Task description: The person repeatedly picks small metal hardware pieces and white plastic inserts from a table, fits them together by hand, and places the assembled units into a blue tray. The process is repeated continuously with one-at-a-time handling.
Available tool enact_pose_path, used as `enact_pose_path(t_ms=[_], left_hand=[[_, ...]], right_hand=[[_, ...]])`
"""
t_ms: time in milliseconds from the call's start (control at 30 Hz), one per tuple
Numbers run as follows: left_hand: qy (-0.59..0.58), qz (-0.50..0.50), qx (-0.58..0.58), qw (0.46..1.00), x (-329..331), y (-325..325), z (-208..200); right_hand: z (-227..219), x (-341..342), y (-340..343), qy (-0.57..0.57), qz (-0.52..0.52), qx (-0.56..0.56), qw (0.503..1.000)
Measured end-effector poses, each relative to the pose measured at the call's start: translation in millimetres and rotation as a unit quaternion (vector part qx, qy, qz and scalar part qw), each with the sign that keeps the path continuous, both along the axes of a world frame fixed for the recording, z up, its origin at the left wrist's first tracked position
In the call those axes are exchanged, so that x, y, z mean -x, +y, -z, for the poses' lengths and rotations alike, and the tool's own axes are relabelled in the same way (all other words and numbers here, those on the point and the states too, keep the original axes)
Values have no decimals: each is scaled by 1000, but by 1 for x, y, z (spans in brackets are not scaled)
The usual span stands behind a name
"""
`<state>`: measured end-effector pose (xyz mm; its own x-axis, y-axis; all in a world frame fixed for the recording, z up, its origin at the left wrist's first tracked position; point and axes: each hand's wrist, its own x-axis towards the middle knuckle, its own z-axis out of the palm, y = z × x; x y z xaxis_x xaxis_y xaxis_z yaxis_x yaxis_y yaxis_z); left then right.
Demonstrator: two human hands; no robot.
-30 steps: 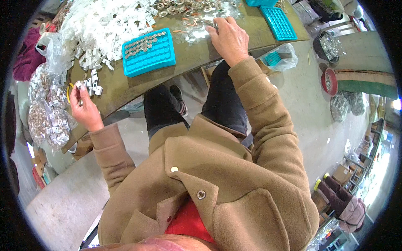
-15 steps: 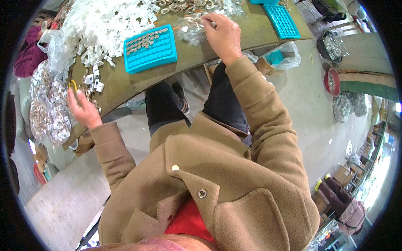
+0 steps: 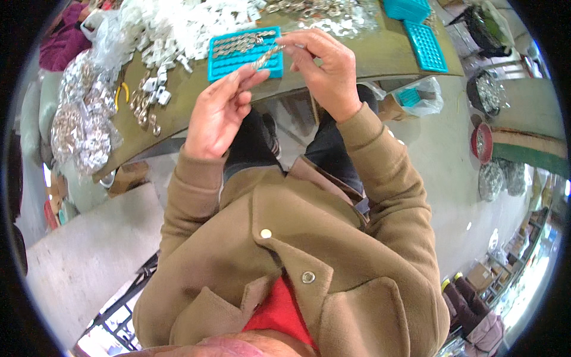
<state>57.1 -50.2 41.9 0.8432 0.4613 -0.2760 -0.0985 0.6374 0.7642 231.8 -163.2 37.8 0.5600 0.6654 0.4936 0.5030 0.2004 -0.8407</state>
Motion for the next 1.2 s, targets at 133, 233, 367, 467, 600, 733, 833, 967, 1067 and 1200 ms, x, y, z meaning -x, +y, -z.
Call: enact_pose_path(t_ms=[133, 233, 367, 467, 600, 733, 833, 967, 1067, 1200], left_hand=[[-45, -38, 57, 997, -3, 1, 10], [-67, -43, 85, 993, 5, 6, 13], [-118, -14, 136, 984, 18, 11, 16], [-134, 27, 174, 975, 24, 12, 17], [-133, 92, 221, 962, 23, 4, 19], [-44, 73, 195, 977, 24, 0, 15], [6, -4, 74, 997, 24, -5, 12], [22, -88, -68, 994, 20, -15, 14], [3, -141, -111, 984, 16, -22, 18], [9, -166, -103, 981, 16, -24, 20]], right_hand=[[-2, 30, -1, -4, -59, 35, 998], [2, 42, 0, 5, -88, 38, 995], [0, 43, -2, -13, -141, 71, 987], [-2, 41, 5, 136, -110, 65, 982], [2, 47, 12, 284, -226, -5, 932], [9, 44, 6, 281, -225, 20, 933], [17, 46, 8, 194, -180, 10, 964], [20, 53, 10, 117, -128, 18, 985], [18, 68, 10, 159, -90, -8, 983], [12, 66, 13, 373, -110, 88, 917]])
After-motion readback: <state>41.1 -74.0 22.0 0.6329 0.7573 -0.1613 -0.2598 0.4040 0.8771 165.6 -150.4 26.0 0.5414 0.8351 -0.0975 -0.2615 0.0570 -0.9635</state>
